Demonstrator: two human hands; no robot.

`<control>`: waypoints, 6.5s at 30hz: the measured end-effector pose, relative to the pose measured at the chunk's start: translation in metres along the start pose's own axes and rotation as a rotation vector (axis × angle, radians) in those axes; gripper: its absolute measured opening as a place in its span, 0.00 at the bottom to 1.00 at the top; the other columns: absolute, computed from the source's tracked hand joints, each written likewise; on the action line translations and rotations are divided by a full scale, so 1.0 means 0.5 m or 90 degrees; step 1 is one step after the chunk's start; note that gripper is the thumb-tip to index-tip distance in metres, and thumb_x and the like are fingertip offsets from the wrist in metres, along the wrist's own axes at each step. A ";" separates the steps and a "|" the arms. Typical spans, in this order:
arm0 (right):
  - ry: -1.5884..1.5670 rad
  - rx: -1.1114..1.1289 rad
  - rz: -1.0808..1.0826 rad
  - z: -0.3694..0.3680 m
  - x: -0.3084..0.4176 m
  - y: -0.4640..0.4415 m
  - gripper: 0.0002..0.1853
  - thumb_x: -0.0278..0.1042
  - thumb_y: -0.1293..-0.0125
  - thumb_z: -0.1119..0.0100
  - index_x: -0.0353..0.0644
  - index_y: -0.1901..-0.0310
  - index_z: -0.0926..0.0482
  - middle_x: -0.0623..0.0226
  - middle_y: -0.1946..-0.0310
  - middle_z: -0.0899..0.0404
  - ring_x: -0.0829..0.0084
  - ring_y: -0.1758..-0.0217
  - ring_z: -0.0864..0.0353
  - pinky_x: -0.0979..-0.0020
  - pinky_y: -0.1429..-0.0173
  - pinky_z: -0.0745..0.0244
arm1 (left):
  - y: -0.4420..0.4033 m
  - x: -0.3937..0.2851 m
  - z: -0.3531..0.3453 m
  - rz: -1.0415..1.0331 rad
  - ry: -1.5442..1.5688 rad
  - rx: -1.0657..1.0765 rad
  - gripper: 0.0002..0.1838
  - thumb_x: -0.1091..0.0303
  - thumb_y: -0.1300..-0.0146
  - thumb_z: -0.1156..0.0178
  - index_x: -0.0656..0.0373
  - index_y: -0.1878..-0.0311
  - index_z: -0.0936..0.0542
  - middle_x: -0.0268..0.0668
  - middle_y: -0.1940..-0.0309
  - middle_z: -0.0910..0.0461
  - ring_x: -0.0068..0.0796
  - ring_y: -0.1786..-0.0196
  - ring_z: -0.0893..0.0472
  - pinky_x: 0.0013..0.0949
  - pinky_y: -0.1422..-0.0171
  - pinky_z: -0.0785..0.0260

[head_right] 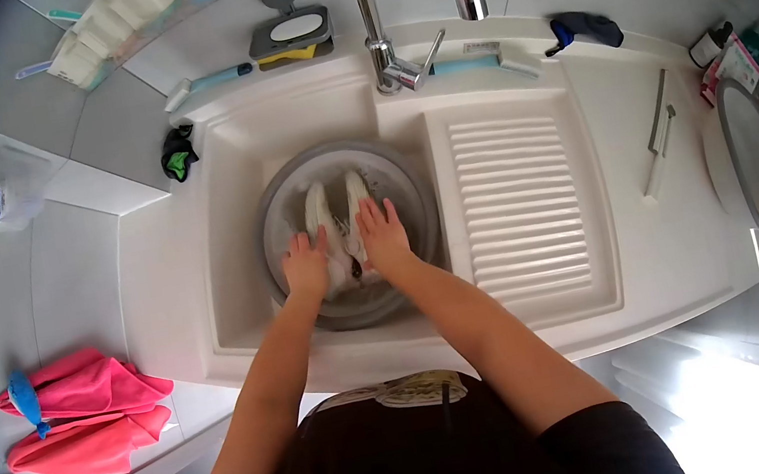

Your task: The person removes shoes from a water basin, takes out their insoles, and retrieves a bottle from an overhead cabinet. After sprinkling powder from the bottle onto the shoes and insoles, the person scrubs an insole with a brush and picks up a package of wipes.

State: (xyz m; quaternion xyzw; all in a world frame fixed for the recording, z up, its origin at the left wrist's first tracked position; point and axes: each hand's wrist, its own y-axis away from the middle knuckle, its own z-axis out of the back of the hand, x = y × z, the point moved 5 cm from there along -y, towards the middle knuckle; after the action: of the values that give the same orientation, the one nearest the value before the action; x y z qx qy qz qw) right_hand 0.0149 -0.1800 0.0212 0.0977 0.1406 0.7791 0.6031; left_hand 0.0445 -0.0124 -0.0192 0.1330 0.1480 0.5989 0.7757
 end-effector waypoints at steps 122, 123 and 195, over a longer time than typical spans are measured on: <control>-0.391 -0.163 -0.255 0.274 -0.015 0.098 0.41 0.56 0.54 0.27 0.38 0.47 0.37 0.56 0.50 0.23 0.60 0.50 0.18 0.59 0.52 0.20 | 0.156 0.004 0.214 0.216 0.519 -0.401 0.46 0.57 0.65 0.24 0.72 0.45 0.36 0.56 0.47 0.35 0.54 0.43 0.33 0.46 0.36 0.36; -0.386 -0.176 -0.258 0.281 -0.014 0.108 0.41 0.55 0.55 0.26 0.39 0.47 0.37 0.57 0.50 0.23 0.60 0.49 0.18 0.59 0.52 0.20 | 0.161 0.006 0.220 0.228 0.519 -0.393 0.45 0.58 0.65 0.24 0.72 0.45 0.36 0.56 0.47 0.35 0.54 0.43 0.33 0.46 0.37 0.36; -1.084 -0.649 0.045 0.395 -0.007 0.314 0.20 0.40 0.26 0.54 0.32 0.44 0.28 0.50 0.54 0.23 0.55 0.53 0.22 0.65 0.45 0.28 | 0.308 -0.246 0.492 -0.427 0.891 -0.278 0.13 0.73 0.37 0.45 0.62 0.50 0.22 0.37 0.53 0.25 0.28 0.53 0.24 0.29 0.50 0.29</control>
State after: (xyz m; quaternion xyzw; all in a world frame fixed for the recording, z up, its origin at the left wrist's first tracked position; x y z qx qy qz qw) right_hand -0.0640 -0.1999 0.2602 0.3578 -0.6943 0.4336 0.4494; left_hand -0.0260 -0.1007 0.2752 -0.4788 0.5114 0.2937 0.6504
